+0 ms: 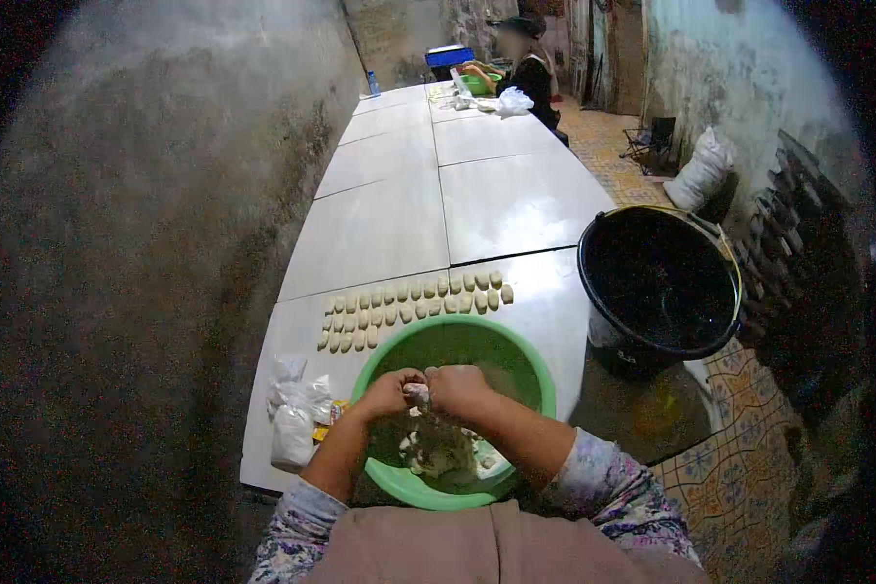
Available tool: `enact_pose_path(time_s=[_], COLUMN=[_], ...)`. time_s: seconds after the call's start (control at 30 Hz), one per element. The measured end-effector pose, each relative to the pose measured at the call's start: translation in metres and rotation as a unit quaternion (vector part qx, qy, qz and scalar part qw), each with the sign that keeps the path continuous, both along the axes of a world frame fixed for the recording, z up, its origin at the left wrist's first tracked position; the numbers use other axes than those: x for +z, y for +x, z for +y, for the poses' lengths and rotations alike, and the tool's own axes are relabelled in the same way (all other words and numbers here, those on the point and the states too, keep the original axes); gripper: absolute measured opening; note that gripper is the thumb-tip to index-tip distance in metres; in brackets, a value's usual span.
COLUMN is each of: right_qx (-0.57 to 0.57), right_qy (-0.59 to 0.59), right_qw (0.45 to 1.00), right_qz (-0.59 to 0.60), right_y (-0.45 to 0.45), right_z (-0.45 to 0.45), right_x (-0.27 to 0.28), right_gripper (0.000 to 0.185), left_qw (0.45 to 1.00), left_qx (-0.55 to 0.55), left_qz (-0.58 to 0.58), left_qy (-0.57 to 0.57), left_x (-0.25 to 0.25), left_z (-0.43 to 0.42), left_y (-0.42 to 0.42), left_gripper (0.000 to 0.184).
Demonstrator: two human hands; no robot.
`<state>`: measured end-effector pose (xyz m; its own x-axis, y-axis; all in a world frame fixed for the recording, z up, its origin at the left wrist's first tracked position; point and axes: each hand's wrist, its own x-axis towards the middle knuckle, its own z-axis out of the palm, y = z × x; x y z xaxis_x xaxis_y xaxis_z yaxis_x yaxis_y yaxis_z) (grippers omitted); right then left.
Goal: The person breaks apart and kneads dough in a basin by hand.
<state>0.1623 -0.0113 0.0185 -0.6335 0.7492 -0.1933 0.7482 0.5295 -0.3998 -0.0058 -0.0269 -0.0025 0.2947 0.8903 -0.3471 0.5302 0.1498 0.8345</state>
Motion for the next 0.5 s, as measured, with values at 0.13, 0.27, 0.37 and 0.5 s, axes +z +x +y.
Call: enact_pose_path(time_s=[0.13,0.27,0.37,0.5], right_qx=[-0.016,-0.025,-0.037,-0.022], right_qy=[-0.021,0.057,0.060,-0.005], right_qw=[1.000,0.996,0.996,1.000], right_qz=[0.002,0.060,0.060,0.001], right_y=[-0.001,-0.007,-0.014,-0.013], right_z=[-0.001,0.004,0.010,0.008], right_x=[0.012,-0.022,-0.021,0.002], right_gripper=[0.034,0.030,0.032,0.031], left_qw=[0.996,0.997,0.995,0.997], left_qx=[-0.026,-0.030,-0.035,-0.030], left_qz=[0.034,-0.053,-0.067,0.003], left_qy=[0.084,0.054,0.065,0.077], left_x=[0.003,-0.021,-0.027,-0.006], left_z=[0.001,0.014,0.018,0.015], left_y=[-0.002,-0.013,-0.019,-0.015], left_gripper=[0.039,0.039,0.039,0.041])
